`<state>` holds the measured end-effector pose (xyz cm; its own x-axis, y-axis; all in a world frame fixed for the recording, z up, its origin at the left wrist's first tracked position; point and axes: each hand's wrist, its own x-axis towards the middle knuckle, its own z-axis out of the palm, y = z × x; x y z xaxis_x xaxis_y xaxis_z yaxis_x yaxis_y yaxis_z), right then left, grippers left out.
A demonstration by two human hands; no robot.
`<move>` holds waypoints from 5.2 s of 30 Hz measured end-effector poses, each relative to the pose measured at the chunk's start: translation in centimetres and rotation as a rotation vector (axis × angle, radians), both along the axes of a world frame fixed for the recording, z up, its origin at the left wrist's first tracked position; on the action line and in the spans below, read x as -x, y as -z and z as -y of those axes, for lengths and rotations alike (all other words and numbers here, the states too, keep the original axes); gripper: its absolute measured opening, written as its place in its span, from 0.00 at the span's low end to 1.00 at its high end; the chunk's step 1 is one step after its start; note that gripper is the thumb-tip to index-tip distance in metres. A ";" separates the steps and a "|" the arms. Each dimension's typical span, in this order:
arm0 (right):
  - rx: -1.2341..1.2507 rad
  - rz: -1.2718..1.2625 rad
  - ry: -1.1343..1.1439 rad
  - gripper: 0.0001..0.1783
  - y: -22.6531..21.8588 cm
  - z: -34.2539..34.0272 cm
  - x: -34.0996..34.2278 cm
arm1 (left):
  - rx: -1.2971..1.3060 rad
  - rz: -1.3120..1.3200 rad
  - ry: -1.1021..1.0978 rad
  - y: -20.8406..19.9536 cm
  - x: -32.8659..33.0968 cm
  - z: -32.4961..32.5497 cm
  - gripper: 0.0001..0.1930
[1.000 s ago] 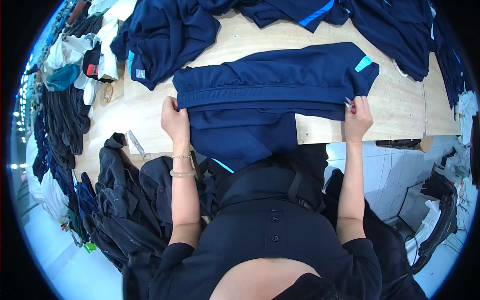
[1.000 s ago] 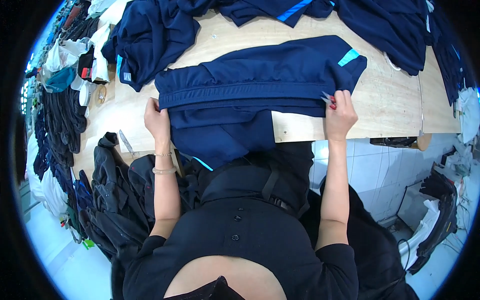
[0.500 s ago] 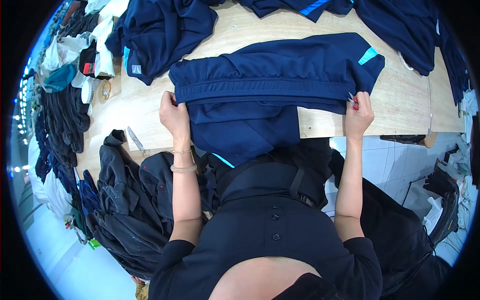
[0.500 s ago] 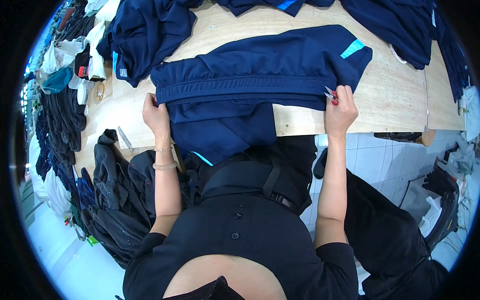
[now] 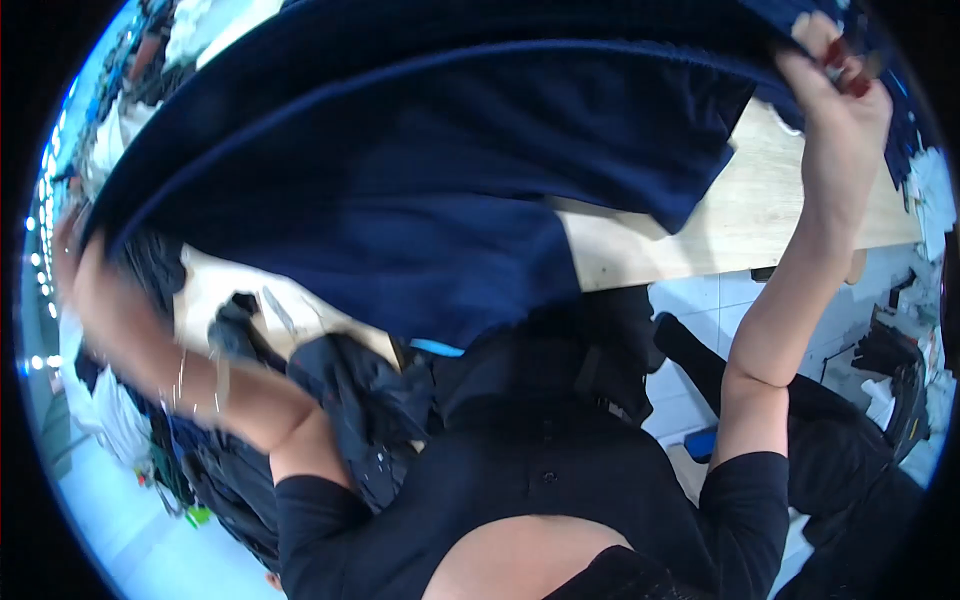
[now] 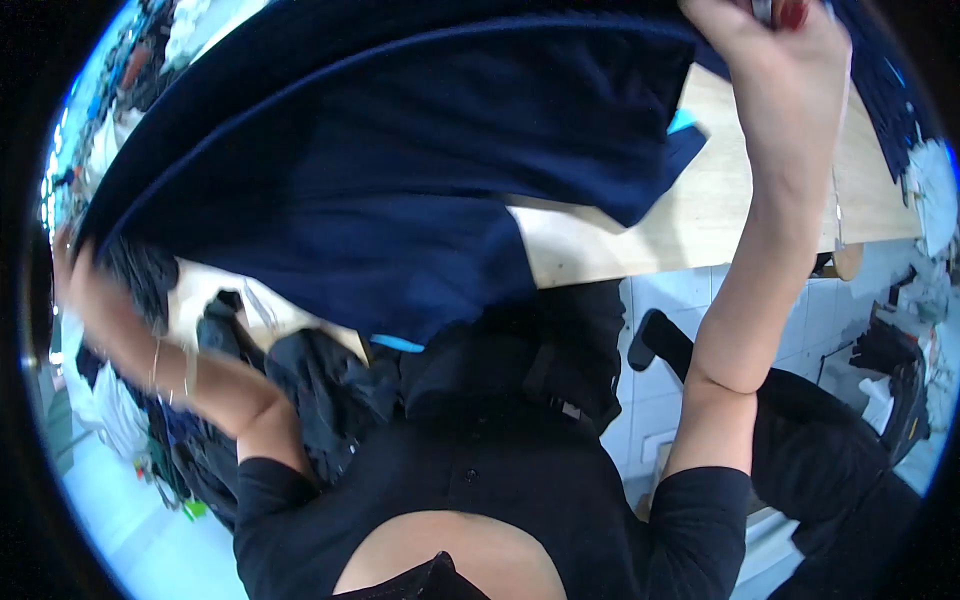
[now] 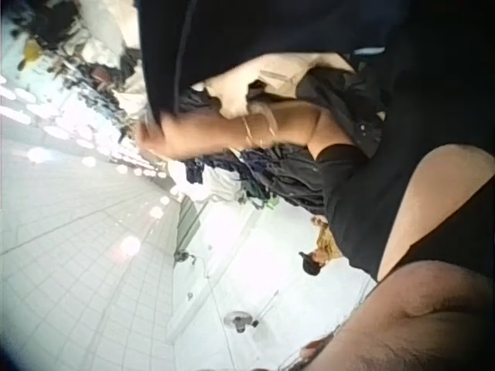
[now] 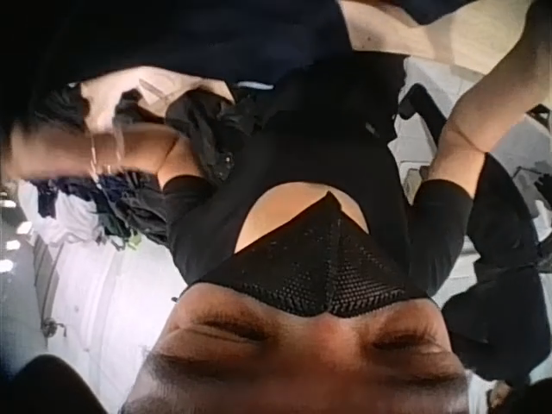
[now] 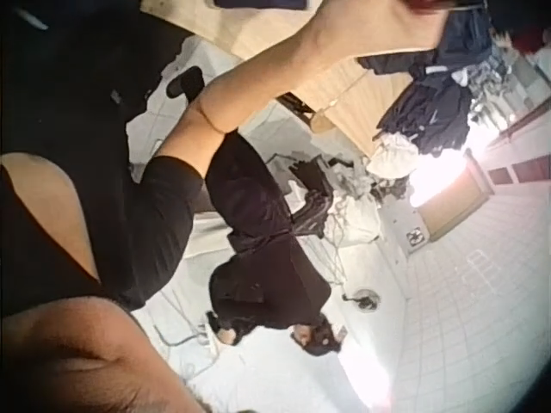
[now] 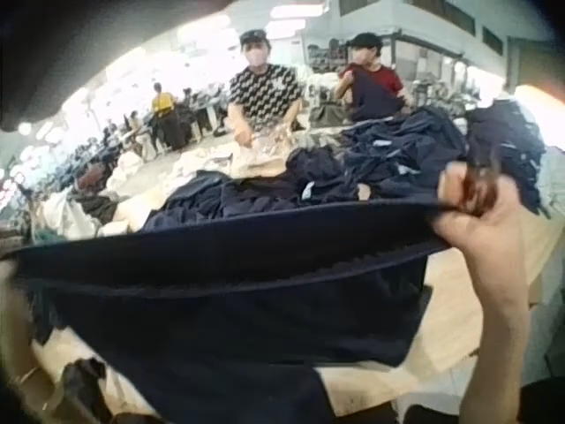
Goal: Inspecting and trimming loose threads from blue athletic garments using thread snips.
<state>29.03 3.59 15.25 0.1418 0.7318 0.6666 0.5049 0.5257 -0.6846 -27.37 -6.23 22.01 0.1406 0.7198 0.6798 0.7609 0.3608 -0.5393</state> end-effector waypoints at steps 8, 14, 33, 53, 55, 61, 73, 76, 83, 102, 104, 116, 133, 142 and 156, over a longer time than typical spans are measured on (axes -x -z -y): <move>0.409 -0.177 -0.489 0.06 -5.3 -1.8 7.3 | -0.249 1.429 0.831 -7.0 1.1 4.5 0.22; 0.415 0.434 0.187 0.18 9.8 -8.1 -1.5 | 0.476 1.194 0.785 4.6 -26.7 1.3 0.32; 1.079 -0.260 -0.099 0.14 17.2 8.6 0.2 | 0.770 1.477 -0.007 22.4 -10.4 10.9 0.11; 0.794 -1.081 -0.199 0.13 16.3 6.3 3.2 | 0.204 1.224 0.665 17.6 -21.7 -1.6 0.10; 0.807 -1.083 -0.231 0.13 15.9 6.6 3.9 | 0.377 1.264 0.963 16.4 -26.8 -0.7 0.09; 0.782 -1.070 -0.307 0.16 14.0 7.8 4.9 | 0.498 1.307 1.245 17.9 -34.6 -3.2 0.18; 0.793 -1.123 -0.400 0.16 14.9 9.3 4.5 | 0.634 1.702 1.043 18.9 -34.8 -3.6 0.07; 0.916 -0.913 -0.150 0.12 13.2 9.4 4.6 | 0.522 1.595 1.032 19.4 -34.7 -4.2 0.03; 0.749 -0.076 0.099 0.10 10.3 10.4 4.1 | 0.546 1.587 0.990 20.6 -34.7 -4.5 0.02; 0.570 0.215 -0.011 0.11 10.1 10.0 5.8 | 0.541 1.464 1.012 19.8 -34.7 -3.7 0.02; 0.581 0.225 -0.016 0.10 10.0 10.0 5.8 | 0.539 1.472 1.024 19.9 -34.7 -3.7 0.02; 0.794 -0.233 0.178 0.11 13.3 11.1 3.4 | 0.140 1.581 0.572 20.7 -22.5 -2.5 0.07; 0.628 -0.053 0.287 0.09 14.5 9.2 3.1 | 0.448 1.216 0.762 23.3 -25.6 -6.0 0.13; 0.901 -0.605 -0.508 0.06 14.0 4.0 11.6 | 0.400 1.272 0.785 24.7 -26.1 -8.8 0.14; 0.948 -0.512 -0.418 0.11 19.3 -1.7 11.7 | 0.180 1.335 0.836 25.3 -27.0 -8.4 0.03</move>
